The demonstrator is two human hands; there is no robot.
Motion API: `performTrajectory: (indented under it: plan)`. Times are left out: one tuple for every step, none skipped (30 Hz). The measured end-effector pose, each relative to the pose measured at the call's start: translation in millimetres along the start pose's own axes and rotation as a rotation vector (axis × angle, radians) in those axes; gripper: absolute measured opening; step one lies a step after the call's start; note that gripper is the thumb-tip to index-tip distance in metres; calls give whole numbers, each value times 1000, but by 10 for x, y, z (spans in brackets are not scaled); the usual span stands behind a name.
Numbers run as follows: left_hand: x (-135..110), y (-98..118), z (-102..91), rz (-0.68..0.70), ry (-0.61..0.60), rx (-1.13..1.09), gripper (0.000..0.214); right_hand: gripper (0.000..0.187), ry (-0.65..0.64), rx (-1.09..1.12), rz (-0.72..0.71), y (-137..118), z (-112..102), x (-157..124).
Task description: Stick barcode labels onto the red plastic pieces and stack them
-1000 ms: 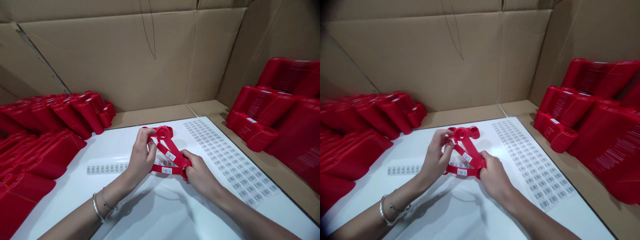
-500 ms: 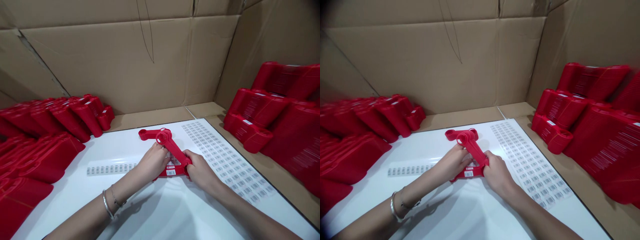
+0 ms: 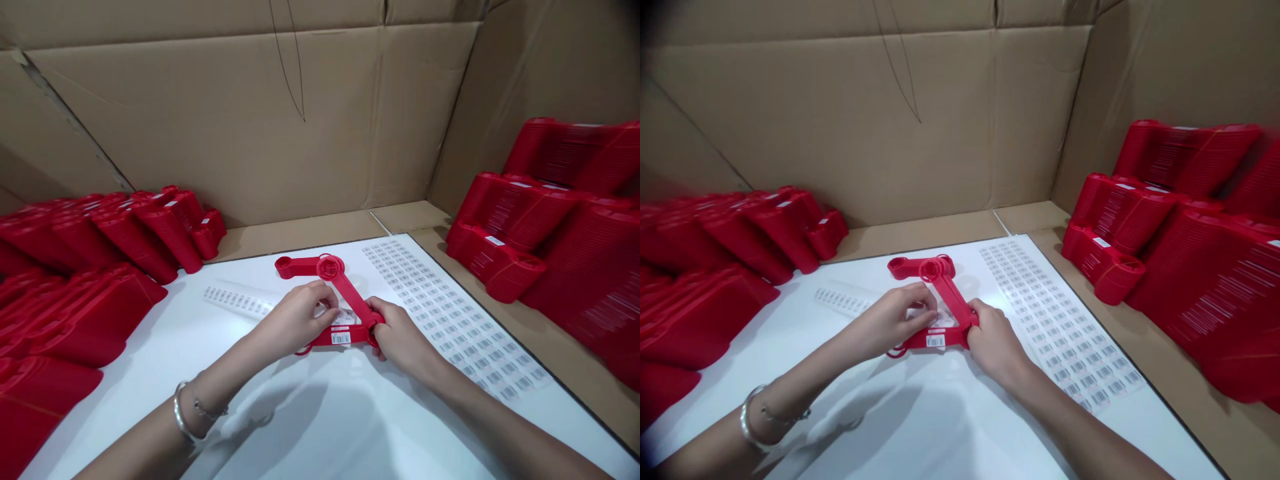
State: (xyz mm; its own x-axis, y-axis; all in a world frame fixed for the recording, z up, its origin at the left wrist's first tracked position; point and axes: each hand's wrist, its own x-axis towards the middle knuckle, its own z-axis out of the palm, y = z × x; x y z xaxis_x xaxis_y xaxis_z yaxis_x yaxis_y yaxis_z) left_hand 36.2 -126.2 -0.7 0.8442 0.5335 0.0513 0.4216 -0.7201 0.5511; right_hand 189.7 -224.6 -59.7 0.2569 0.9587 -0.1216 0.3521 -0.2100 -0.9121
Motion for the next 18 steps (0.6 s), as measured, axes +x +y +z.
performTrajectory:
  plan:
    - [-8,22,-44,5,-1,-45,14,25,0,1,-4,-3,1,-4]
    - [-15,43,-81,11,1,-89,14,25,1,1,-8,-5,2,-8]
    - [-19,64,-109,12,7,-130,15,24,5,-2,-12,-8,4,-12]
    - [-21,83,-128,6,14,-166,16,24,9,-9,-16,-10,6,-17]
    - [-22,101,-136,-6,19,-197,18,24,13,-16,-20,-14,8,-23]
    - [-21,115,-137,-27,19,-226,19,23,16,-24,-23,-19,10,-30]
    - [-20,126,-131,-50,18,-256,20,23,15,-28,-24,-24,12,-37]
    - [-18,134,-120,-74,16,-287,20,23,12,-30,-23,-31,14,-46]
    - [-16,138,-106,-96,16,-320,20,22,7,-30,-21,-39,16,-54]
    - [-15,140,-91,-115,18,-353,20,22,1,-29,-19,-46,19,-60]
    - [-14,139,-75,-134,25,-385,20,22,-3,-29,-17,-53,21,-65]
    - [-13,138,-60,-151,30,-414,21,23,-4,-32,-17,-60,24,-68]
    - [-12,137,-46,-167,34,-439,21,23,-3,-36,-17,-65,27,-69]
    - [-11,136,-34,-181,37,-464,22,22,0,-40,-20,-68,29,-69]
    - [-9,137,-22,-193,41,-488,22,22,4,-43,-23,-70,31,-67]
    - [-6,139,-13,-203,46,-509,23,21,7,-45,-25,-71,33,-66]
    - [-4,142,-5,-214,50,-525,23,20,10,-46,-26,-70,34,-65]
    - [-1,145,2,-226,52,-536,23,20,10,-46,-25,-69,34,-66]
